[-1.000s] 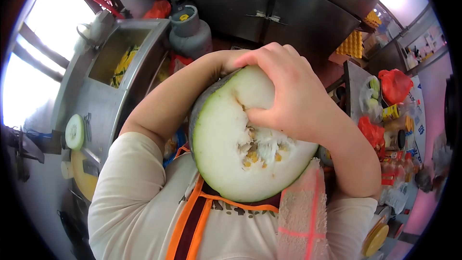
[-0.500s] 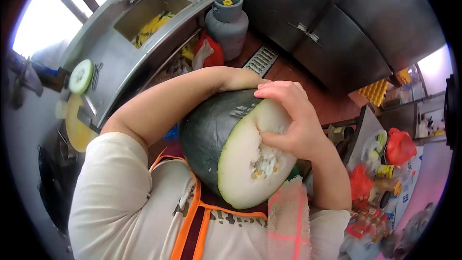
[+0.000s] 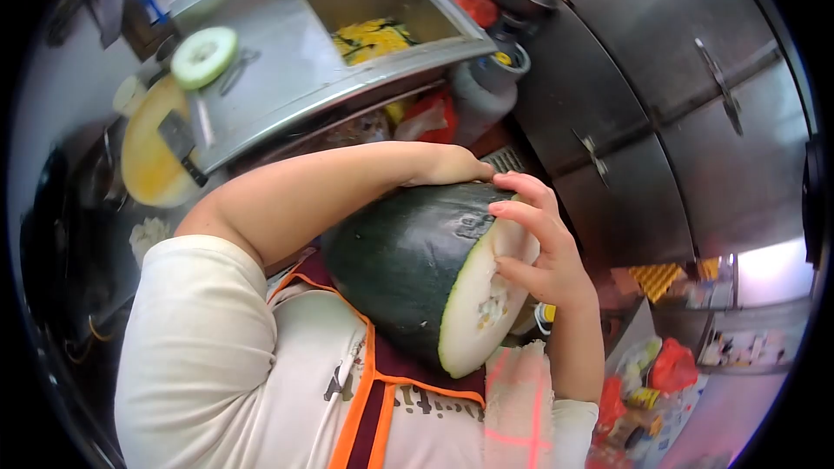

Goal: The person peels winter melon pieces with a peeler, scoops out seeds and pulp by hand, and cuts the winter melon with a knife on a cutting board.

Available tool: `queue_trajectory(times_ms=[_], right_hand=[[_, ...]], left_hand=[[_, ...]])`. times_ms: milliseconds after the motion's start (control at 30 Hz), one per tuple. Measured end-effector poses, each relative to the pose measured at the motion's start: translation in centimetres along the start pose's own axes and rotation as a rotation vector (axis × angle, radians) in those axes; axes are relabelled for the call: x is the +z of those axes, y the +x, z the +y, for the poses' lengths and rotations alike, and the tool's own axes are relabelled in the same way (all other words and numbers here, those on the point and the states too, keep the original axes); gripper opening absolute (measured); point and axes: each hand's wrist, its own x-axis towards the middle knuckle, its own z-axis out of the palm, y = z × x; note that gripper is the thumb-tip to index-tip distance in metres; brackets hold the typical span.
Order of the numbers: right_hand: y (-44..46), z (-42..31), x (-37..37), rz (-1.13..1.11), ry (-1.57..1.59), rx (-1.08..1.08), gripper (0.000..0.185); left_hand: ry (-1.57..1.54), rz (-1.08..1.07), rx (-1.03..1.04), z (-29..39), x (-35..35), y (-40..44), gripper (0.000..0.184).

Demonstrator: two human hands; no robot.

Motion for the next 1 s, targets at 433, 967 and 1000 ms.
queue_trajectory(times_ms=[433, 967, 1000], right_hand=[[9.0, 7.0, 22.3, -0.224, 1.572, 0.833, 0.055], [28.6, 1.2, 37.8, -0.815, 1.451, 1.013, 0.049], [29.3, 1.0, 38.2, -0.839, 1.454, 0.963, 0.05]], left_hand=[[-0.509, 0.583, -0.275, -18.1, -13.9, -19.7, 0.051], [-1.189, 1.287, -0.092, -33.4, -12.9, -36.4, 0.043], [-1.189, 1.353, -0.112, -33.0, -12.6, -37.0, 0.042]])
